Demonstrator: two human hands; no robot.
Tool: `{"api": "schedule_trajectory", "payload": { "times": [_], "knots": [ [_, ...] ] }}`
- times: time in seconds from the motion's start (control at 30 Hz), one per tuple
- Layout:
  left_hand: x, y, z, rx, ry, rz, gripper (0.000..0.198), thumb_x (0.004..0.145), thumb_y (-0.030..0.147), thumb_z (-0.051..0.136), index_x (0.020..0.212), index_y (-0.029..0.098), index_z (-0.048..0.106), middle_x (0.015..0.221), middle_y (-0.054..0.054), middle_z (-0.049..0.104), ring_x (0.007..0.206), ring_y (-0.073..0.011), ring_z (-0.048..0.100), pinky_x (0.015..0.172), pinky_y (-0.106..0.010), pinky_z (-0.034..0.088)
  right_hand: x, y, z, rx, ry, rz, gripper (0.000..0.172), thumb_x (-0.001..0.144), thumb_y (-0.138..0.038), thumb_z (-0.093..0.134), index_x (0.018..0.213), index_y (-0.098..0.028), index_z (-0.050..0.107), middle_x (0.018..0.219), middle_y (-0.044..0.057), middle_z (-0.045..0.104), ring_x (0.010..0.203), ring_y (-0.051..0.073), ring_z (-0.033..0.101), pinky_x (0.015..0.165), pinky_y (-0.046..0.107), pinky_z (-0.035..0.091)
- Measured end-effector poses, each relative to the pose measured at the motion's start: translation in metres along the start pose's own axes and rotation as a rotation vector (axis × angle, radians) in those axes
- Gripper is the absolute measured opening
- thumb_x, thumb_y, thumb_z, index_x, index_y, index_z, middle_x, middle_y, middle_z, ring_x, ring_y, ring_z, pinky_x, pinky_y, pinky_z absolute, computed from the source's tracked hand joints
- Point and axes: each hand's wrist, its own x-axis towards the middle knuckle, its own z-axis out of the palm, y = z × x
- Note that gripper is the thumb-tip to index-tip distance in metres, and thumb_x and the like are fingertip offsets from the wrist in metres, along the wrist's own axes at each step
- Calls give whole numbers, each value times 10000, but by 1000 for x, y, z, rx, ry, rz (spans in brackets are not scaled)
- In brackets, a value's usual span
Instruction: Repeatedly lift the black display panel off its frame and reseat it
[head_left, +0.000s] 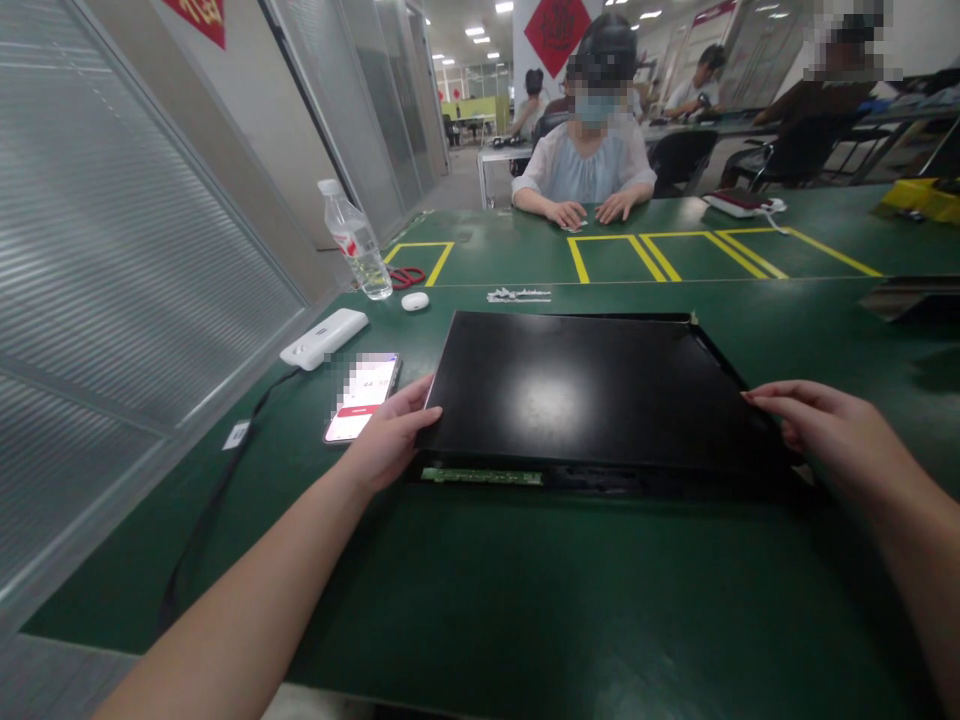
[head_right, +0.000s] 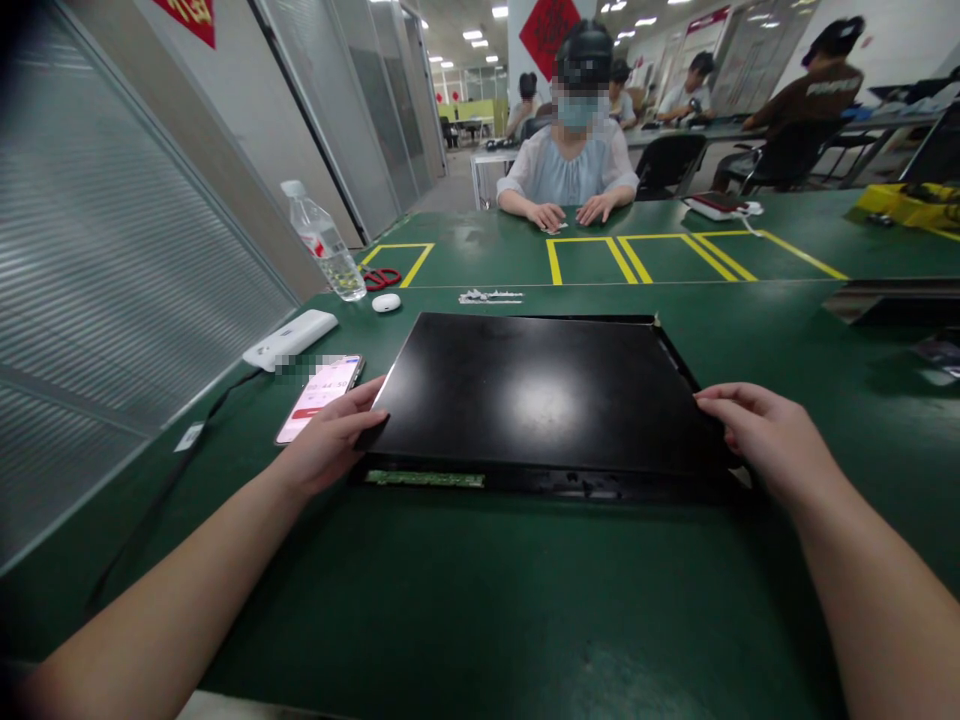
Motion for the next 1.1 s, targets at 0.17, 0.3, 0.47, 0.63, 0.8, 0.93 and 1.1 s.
{"api": "schedule_trajectory", "payload": {
  "times": [0.17,0.3,0.47,0.63,0.8,0.93,1.1],
  "knots": [
    [0,1,0,17,-3,-10,658,747,114,797,1389,192,680,1229,-104,782,1102,-304,740,832,-327,599,-9,-16,4,-60,27,70,557,395,-560,706,816,-198,739,716,39,634,593,142,459,542,315,368],
    [1,0,0,17,8,-11,658,746,123,811,1387,189,679,1239,-109,778,1115,-302,737,834,-317,603,-12,-22,7,-87,16,74,567,375,-566,682,812,-209,731,677,30,611,611,163,467,591,347,376],
    [1,-2,-1,11,14,-1,628,743,129,828,1355,183,698,1246,-113,775,1113,-293,738,814,-298,604,-9,-18,7,-128,16,52,565,386,-572,672,826,-224,736,768,50,678,670,189,513,674,377,398],
    [2,-3,-3,4,26,-5,638,756,118,819,1376,175,680,1260,-118,769,1120,-290,735,805,-303,601,-6,-14,6,-152,14,40,540,384,-572,667,802,-237,736,827,59,711,757,226,568,742,391,410],
    [3,-5,-4,3,32,-4,643,747,122,828,1371,160,678,1247,-126,772,1127,-297,731,765,-297,595,-4,-13,7,-176,17,34,551,395,-582,667,820,-239,740,822,60,706,706,212,540,706,387,404],
    [3,-6,-3,17,19,7,631,749,134,824,1363,159,678,1286,-125,756,1147,-301,723,807,-315,595,-5,-14,5,-173,17,41,567,383,-580,662,826,-236,748,816,63,710,695,211,532,696,386,405],
    [5,-9,-2,36,25,23,694,751,130,819,1416,128,621,1379,-146,704,1228,-300,684,950,-341,573,-6,-14,5,-174,20,37,570,386,-573,660,835,-234,753,795,61,706,672,210,527,676,385,400]
  ]
}}
